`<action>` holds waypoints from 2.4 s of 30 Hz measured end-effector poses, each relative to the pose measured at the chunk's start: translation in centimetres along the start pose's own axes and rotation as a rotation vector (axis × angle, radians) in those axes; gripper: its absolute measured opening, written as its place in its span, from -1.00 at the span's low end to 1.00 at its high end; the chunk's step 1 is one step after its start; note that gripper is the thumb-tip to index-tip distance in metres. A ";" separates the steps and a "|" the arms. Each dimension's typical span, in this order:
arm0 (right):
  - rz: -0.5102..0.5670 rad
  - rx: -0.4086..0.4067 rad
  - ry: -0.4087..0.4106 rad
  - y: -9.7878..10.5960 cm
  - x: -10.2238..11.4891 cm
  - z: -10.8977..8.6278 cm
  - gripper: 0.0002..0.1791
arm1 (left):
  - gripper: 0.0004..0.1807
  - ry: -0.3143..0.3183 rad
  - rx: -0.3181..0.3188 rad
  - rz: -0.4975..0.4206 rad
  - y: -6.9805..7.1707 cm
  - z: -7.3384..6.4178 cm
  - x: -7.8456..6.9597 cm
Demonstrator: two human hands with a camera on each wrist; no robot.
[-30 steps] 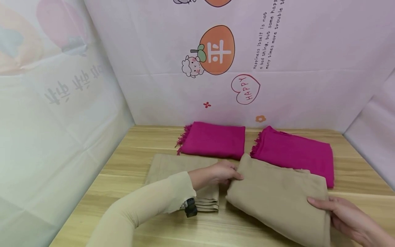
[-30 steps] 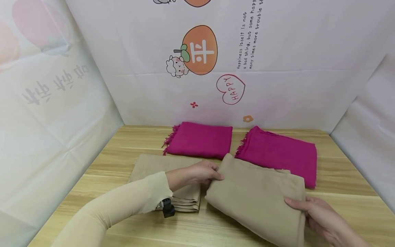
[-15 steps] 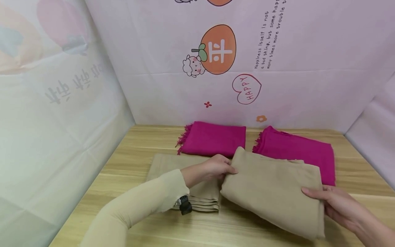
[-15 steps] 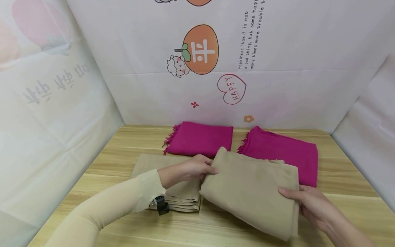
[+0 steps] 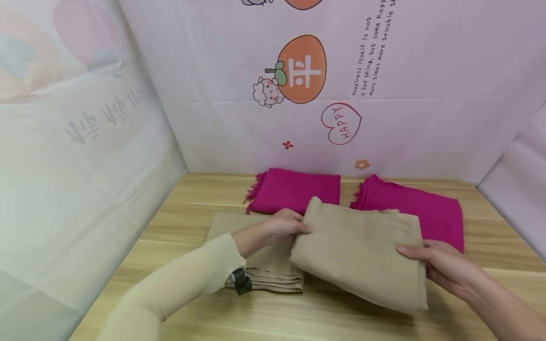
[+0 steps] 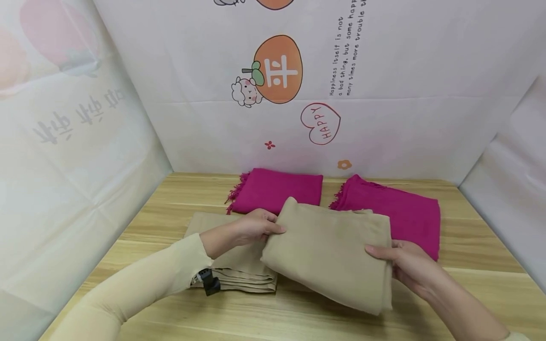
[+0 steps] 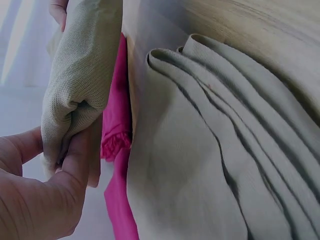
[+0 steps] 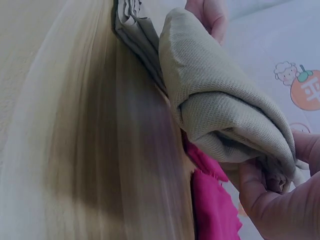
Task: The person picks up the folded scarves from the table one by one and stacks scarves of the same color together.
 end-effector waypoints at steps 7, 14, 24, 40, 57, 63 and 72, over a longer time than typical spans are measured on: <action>-0.052 -0.026 0.019 -1.7 0.8 1.1 -0.83 | -0.76 0.000 -0.002 -0.034 1.7 -1.1 0.4; -0.049 -0.028 0.035 -3.9 1.5 2.1 -0.77 | -0.71 0.002 -0.016 -0.098 3.6 -2.3 0.9; -0.042 -0.027 0.059 -6.9 1.6 4.0 -0.72 | -0.85 -0.014 -0.043 -0.111 6.3 -4.0 2.2; 0.001 -0.028 0.085 -10.8 1.7 7.2 -0.72 | -0.67 -0.033 -0.092 -0.127 10.1 -6.4 4.3; -0.029 -0.049 0.076 -14.5 1.6 10.6 -0.57 | -0.64 -0.057 -0.083 -0.152 13.9 -8.0 6.7; 0.005 -0.067 0.063 -16.1 1.3 11.7 -0.54 | -0.60 -0.067 -0.068 -0.147 15.2 -8.9 7.6; -0.025 -0.082 0.042 -17.9 0.5 12.9 -0.56 | -0.88 -0.053 -0.068 -0.139 16.8 -9.7 9.0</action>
Point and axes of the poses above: each hand's wrist, its own z-axis towards the middle knuckle, its own y-axis out of the back of the hand, x = y × z, the point moved 5 cm from there along z, towards the middle knuckle, and after that the axes turned 12 degrees about z, right-handed, at the moved point
